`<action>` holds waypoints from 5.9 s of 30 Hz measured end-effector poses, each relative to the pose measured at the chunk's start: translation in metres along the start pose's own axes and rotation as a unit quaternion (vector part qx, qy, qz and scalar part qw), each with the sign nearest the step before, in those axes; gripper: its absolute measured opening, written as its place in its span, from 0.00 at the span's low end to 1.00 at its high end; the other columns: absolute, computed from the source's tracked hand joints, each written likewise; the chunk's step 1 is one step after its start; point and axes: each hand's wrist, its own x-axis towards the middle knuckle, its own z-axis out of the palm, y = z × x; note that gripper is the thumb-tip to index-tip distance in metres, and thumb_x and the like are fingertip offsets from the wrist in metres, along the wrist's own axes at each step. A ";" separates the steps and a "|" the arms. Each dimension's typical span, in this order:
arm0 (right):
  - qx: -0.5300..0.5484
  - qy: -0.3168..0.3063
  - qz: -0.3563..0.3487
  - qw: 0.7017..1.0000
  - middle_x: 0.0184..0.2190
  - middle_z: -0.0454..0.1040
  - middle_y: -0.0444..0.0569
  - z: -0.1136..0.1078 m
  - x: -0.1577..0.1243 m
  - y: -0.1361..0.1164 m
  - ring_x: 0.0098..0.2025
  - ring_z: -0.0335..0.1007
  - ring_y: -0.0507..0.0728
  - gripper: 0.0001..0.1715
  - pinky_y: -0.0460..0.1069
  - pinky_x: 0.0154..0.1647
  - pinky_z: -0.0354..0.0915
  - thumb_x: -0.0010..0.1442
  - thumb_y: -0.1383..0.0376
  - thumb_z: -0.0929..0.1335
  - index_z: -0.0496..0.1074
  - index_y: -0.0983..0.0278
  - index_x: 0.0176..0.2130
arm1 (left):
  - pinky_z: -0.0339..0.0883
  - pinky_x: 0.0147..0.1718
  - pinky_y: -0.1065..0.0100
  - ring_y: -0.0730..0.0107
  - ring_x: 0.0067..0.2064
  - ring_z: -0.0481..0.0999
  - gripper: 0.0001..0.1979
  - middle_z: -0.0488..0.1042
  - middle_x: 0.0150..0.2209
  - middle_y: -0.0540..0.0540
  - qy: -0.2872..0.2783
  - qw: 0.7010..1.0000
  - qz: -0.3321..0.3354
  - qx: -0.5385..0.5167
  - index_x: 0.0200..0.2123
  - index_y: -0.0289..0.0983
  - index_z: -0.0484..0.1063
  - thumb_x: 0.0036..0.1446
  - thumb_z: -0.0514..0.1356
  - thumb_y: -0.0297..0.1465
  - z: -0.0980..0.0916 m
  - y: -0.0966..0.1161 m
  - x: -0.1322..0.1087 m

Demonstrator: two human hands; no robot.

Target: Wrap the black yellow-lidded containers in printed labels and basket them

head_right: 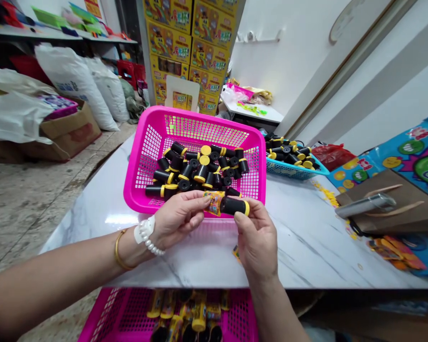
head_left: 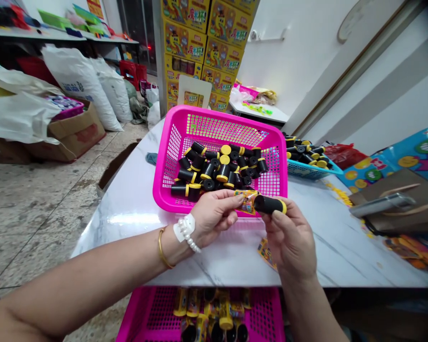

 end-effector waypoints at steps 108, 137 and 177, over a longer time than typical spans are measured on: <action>-0.182 -0.200 -0.125 0.955 0.31 0.71 0.44 -0.064 -0.053 0.000 0.32 0.71 0.52 0.13 0.48 0.31 0.73 0.58 0.71 0.76 0.84 0.54 0.41 | 0.66 0.14 0.77 0.75 0.16 0.72 0.26 0.73 0.20 0.52 -0.220 0.935 -0.204 0.191 0.33 0.35 0.72 0.45 0.75 0.49 -0.014 -0.038 0.002; -0.212 -0.031 -0.103 0.971 0.41 0.84 0.48 -0.051 -0.066 0.007 0.43 0.82 0.56 0.19 0.47 0.42 0.80 0.54 0.71 0.79 0.84 0.54 0.44 | 0.65 0.17 0.76 0.77 0.18 0.69 0.20 0.69 0.22 0.56 -0.174 0.924 0.019 0.340 0.41 0.36 0.68 0.59 0.66 0.46 -0.014 -0.052 -0.006; -0.059 -0.003 0.097 0.994 0.31 0.84 0.47 -0.044 -0.060 0.013 0.27 0.81 0.52 0.18 0.46 0.32 0.80 0.51 0.59 0.81 0.83 0.61 0.42 | 0.58 0.17 0.75 0.75 0.18 0.67 0.28 0.69 0.23 0.55 -0.155 0.925 0.016 0.346 0.44 0.38 0.66 0.60 0.59 0.57 -0.016 -0.055 -0.004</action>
